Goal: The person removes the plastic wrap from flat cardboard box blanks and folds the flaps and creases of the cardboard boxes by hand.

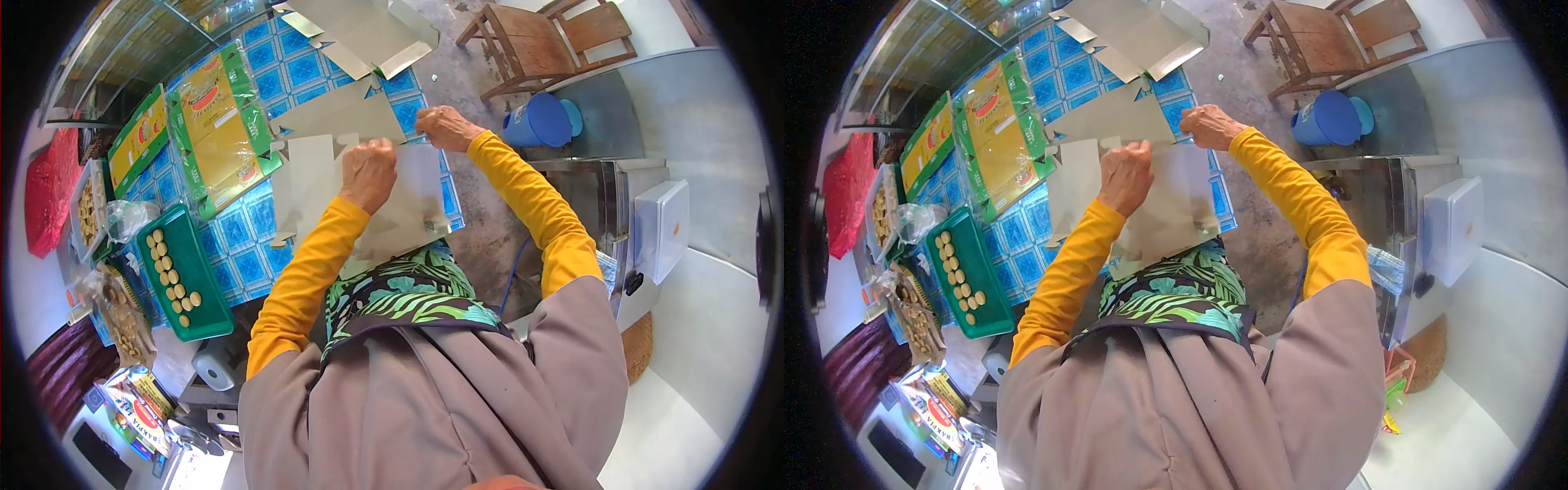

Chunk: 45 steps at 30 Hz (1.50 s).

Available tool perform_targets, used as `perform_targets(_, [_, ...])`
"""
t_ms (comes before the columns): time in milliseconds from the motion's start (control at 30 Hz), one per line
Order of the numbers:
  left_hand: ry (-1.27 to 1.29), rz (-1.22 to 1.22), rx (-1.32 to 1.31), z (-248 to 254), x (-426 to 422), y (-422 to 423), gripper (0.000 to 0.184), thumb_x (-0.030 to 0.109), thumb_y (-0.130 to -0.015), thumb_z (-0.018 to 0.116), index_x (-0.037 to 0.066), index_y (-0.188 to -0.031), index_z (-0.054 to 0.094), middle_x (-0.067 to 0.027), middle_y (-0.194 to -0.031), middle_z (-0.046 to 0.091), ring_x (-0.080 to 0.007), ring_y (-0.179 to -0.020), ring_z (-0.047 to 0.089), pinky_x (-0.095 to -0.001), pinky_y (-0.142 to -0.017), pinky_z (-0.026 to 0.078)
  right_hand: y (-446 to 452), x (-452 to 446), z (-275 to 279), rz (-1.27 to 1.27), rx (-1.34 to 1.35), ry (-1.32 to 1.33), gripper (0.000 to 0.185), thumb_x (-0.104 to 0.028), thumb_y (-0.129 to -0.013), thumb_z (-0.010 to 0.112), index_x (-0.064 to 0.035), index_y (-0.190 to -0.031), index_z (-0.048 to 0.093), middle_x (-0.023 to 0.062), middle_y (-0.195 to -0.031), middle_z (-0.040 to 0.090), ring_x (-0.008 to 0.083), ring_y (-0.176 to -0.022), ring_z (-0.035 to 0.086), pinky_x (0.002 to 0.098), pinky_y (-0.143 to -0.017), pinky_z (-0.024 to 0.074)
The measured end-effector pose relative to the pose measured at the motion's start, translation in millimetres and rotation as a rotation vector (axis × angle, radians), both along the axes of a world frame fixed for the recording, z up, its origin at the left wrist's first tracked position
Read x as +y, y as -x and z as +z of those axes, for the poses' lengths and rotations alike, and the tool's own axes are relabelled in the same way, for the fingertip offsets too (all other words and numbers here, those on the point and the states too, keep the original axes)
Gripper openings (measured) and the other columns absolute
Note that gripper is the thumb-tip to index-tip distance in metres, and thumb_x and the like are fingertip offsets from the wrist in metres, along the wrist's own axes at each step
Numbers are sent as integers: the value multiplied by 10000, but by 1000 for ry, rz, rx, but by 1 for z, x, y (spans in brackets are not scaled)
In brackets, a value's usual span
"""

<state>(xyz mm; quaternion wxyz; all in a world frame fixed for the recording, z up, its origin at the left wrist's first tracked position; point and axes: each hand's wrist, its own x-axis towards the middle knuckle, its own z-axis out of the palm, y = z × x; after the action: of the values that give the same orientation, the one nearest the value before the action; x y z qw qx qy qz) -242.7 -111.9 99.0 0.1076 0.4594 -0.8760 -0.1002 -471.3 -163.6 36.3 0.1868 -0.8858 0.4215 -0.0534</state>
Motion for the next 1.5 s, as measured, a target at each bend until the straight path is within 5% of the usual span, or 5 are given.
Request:
perform_targets(833, [155,-49,-338,-113,24,3,510,73,-770,552,-116,-1240,502,-247,-1297,515,-331,-1156,500,-393,-941,426,-23,112,-34,-334,370,318,196,-80,-743,553,29,-876,649,132,-997,547,291,-985,489,402,-781,403])
perform_targets(967, [-118,-2,275,-95,15,-27,539,90,-762,588,-43,-1278,502,-263,-1226,546,-368,-1156,488,-412,-993,399,-7,58,-16,-397,497,-72,137,-101,-745,559,-29,-775,671,123,-951,608,259,-953,571,421,-772,450])
perform_targets(1133, [284,529,26,-74,30,-103,636,129,-731,652,-29,-1315,457,-274,-1178,550,-383,-1185,468,-468,-1029,355,-55,-4,10,-332,71,308,193,-134,-731,567,-73,-860,697,124,-873,653,318,-905,623,418,-773,490])
perform_targets(1267, [-45,844,224,-115,45,-150,667,148,-735,674,-29,-1329,427,-264,-1131,559,-361,-1160,490,-468,-958,388,-142,-46,-26,-284,-328,-208,254,-147,-729,644,-84,-972,685,118,-1004,650,307,-997,593,370,-838,489])
perform_targets(1500, [-225,973,594,-95,89,-142,462,68,-725,677,-13,-1164,558,-173,-879,655,-301,-817,641,-393,-754,493,-188,-33,-7,-152,138,-238,552,-221,-627,778,-125,-1141,601,100,-1114,612,303,-1124,525,428,-935,414])
